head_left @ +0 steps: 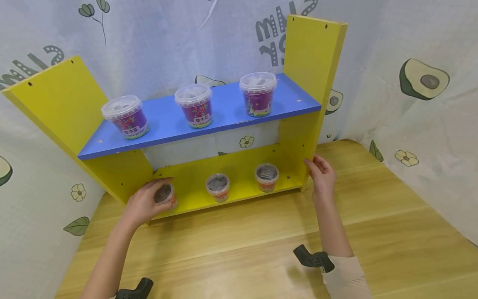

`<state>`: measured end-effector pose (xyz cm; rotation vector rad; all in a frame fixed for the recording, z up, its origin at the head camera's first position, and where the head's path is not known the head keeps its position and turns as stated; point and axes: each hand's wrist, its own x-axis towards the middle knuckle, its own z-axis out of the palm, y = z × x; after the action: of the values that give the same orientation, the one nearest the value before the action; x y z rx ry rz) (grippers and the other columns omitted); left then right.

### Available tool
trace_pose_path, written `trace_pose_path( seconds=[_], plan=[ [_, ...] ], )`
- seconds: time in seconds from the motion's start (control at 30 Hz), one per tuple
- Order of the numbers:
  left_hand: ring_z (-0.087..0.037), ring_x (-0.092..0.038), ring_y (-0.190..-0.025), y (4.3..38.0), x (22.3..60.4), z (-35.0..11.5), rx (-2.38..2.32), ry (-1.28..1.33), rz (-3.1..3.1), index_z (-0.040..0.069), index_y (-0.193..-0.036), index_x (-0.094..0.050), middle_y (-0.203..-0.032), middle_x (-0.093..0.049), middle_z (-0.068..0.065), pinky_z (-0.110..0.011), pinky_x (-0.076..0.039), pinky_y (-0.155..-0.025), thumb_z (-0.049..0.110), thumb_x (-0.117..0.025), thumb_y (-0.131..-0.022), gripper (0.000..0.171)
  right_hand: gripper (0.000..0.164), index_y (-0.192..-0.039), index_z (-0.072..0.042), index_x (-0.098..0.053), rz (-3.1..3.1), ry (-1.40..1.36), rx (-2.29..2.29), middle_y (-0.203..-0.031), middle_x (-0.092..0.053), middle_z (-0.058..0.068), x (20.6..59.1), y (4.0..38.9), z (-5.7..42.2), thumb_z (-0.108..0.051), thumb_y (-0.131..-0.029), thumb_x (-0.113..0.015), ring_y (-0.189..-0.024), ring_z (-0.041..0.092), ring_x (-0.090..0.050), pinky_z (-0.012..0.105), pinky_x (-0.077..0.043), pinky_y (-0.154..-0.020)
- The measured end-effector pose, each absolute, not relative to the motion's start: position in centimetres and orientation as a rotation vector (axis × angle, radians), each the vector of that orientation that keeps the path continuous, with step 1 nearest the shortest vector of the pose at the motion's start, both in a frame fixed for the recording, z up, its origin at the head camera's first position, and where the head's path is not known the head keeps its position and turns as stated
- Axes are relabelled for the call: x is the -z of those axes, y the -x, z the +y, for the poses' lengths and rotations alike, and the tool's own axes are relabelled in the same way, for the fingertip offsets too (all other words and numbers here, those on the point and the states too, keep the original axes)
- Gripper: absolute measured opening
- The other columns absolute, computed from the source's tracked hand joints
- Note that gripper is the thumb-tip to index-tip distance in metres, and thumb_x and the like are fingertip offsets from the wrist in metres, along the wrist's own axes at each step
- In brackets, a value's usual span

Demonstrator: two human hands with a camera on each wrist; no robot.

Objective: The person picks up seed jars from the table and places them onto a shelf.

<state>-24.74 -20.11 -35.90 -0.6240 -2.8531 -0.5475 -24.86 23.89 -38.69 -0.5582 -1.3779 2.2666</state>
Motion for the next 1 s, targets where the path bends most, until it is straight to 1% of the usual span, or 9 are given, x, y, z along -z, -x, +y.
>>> trace_pose_path(
  seconds=[0.23, 0.43, 0.53, 0.83, 1.0],
  plan=[
    [-0.032, -0.055, -0.099, 25.4, 36.5, -20.5, 0.572, 0.601, -2.878, 0.016, -0.13, -0.053, -0.126, -0.053, -0.017, -0.045, -0.047, -0.071, 0.036, -0.073, -0.076, 0.06, 0.013, -0.09, -0.016, -0.066, -1.399, 0.556, -2.267, -0.091, -0.062, -0.006, 38.7, 24.8, 23.9, -0.006, -0.081, -0.068, -0.084, 0.007, -0.054, 0.017, -0.043, -0.074],
    [-0.033, -0.054, -0.103, 25.8, 37.3, -20.7, 0.56, 0.609, -2.898, 0.011, -0.127, -0.055, -0.128, -0.052, -0.016, -0.047, -0.048, -0.075, 0.032, -0.07, -0.078, 0.055, 0.014, -0.091, -0.016, -0.065, -1.412, 0.559, -2.259, -0.092, -0.061, -0.006, 38.7, 24.9, 23.8, -0.007, -0.081, -0.068, -0.086, 0.007, -0.054, 0.019, -0.043, -0.076],
    [-0.035, -0.054, -0.105, 25.8, 37.6, -20.7, 0.544, 0.607, -2.902, 0.01, -0.124, -0.058, -0.129, -0.051, -0.015, -0.047, -0.048, -0.074, 0.032, -0.069, -0.079, 0.052, 0.013, -0.091, -0.016, -0.065, -1.419, 0.563, -2.259, -0.092, -0.061, -0.007, 38.7, 24.9, 23.8, -0.007, -0.081, -0.068, -0.087, 0.007, -0.055, 0.019, -0.043, -0.078],
    [-0.038, -0.05, -0.113, 25.8, 37.8, -20.6, 0.55, 0.605, -2.918, 0.011, -0.125, -0.057, -0.135, -0.046, -0.016, -0.05, -0.048, -0.077, 0.033, -0.066, -0.081, 0.05, 0.013, -0.089, -0.017, -0.065, -1.417, 0.552, -2.255, -0.091, -0.061, -0.007, 38.6, 24.8, 23.8, -0.006, -0.081, -0.068, -0.085, 0.007, -0.054, 0.017, -0.044, -0.076],
    [-0.037, -0.049, -0.113, 25.8, 37.9, -20.6, 0.545, 0.612, -2.922, 0.011, -0.126, -0.056, -0.136, -0.046, -0.015, -0.049, -0.048, -0.077, 0.033, -0.066, -0.082, 0.05, 0.013, -0.087, -0.018, -0.065, -1.43, 0.542, -2.232, -0.088, -0.062, -0.008, 38.6, 24.7, 23.7, -0.007, -0.081, -0.069, -0.083, 0.006, -0.055, 0.016, -0.044, -0.074]
  ],
)
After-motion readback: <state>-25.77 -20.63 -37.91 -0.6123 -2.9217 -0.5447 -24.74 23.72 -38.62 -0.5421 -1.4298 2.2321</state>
